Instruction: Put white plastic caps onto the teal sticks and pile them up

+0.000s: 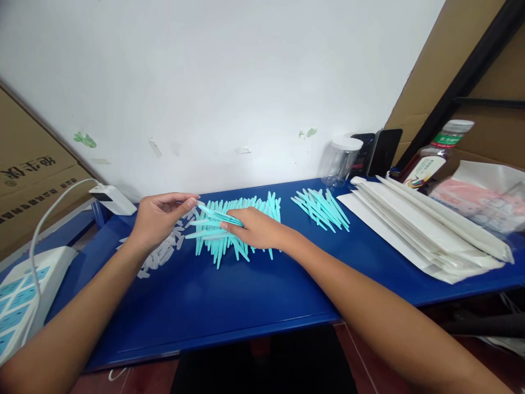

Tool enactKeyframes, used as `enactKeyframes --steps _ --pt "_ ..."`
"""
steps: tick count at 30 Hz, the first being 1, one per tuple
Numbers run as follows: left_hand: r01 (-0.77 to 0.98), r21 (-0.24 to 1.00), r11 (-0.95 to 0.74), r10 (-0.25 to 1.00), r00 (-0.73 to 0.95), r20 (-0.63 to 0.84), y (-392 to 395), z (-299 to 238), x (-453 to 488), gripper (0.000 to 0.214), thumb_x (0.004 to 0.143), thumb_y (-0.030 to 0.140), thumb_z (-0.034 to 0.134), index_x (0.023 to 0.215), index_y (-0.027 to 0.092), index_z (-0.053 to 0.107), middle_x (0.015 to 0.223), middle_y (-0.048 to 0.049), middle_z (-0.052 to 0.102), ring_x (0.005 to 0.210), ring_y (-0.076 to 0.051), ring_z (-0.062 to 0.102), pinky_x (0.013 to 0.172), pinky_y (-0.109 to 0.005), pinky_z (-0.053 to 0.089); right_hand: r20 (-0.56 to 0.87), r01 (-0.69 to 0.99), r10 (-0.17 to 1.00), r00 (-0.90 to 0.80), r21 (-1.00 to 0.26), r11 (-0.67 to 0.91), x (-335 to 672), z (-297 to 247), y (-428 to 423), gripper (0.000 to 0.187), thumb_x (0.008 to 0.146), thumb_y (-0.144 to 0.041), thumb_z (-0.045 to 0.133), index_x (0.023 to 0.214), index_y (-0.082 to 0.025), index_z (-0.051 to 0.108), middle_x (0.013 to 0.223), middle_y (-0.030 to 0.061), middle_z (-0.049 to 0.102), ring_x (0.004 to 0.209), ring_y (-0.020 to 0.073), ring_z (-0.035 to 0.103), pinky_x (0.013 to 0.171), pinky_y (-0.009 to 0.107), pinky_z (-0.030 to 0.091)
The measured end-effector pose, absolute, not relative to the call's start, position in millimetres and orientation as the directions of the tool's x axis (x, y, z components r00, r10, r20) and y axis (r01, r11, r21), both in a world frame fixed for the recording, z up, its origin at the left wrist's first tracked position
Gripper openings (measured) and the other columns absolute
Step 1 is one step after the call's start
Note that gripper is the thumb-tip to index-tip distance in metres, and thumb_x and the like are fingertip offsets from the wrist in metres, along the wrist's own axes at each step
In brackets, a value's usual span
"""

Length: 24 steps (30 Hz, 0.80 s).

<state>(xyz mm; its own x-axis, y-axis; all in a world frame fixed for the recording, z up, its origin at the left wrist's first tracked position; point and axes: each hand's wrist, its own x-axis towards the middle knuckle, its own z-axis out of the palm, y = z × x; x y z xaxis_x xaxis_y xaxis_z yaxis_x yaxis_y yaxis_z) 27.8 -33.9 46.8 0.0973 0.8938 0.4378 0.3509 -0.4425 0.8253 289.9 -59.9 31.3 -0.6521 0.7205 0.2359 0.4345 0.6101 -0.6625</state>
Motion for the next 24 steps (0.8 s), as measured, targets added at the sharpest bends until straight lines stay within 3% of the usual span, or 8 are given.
enactKeyframes --steps 5,17,24 --pt "0.365 0.818 -0.445 0.882 0.024 0.47 -29.3 47.2 21.8 0.033 0.08 0.048 0.085 0.099 0.022 0.085 0.1 -0.0088 0.082 0.088 -0.024 0.073 0.078 -0.033 0.058 0.25 0.455 0.734 -0.631 -0.647 0.611 292.4 34.6 -59.6 0.033 0.11 -0.044 0.042 0.088 -0.02 0.051 0.073 -0.0014 0.052 0.062 0.0131 0.046 0.061 0.028 0.032" --pt "0.317 0.846 -0.43 0.897 0.044 0.439 -29.9 43.8 24.1 0.034 0.079 0.047 0.086 0.101 0.02 0.085 0.103 -0.0101 0.082 0.094 -0.026 0.074 0.086 -0.036 0.059 0.199 0.449 0.726 -0.658 -0.672 0.59 290.0 37.5 -62.5 0.031 0.11 -0.041 0.042 0.089 -0.02 0.05 0.072 -0.0019 0.05 0.06 0.0126 0.044 0.06 0.027 0.031" --pt "0.342 0.829 -0.443 0.89 0.058 0.452 -33.1 47.8 25.7 0.032 0.08 0.046 0.085 0.1 0.021 0.085 0.1 -0.0085 0.082 0.09 -0.024 0.075 0.08 -0.032 0.059 0.203 0.426 0.727 -0.655 -0.696 0.578 289.6 35.5 -61.2 0.033 0.109 -0.042 0.044 0.085 -0.02 0.048 0.07 -0.0024 0.048 0.059 0.0122 0.043 0.059 0.027 0.032"
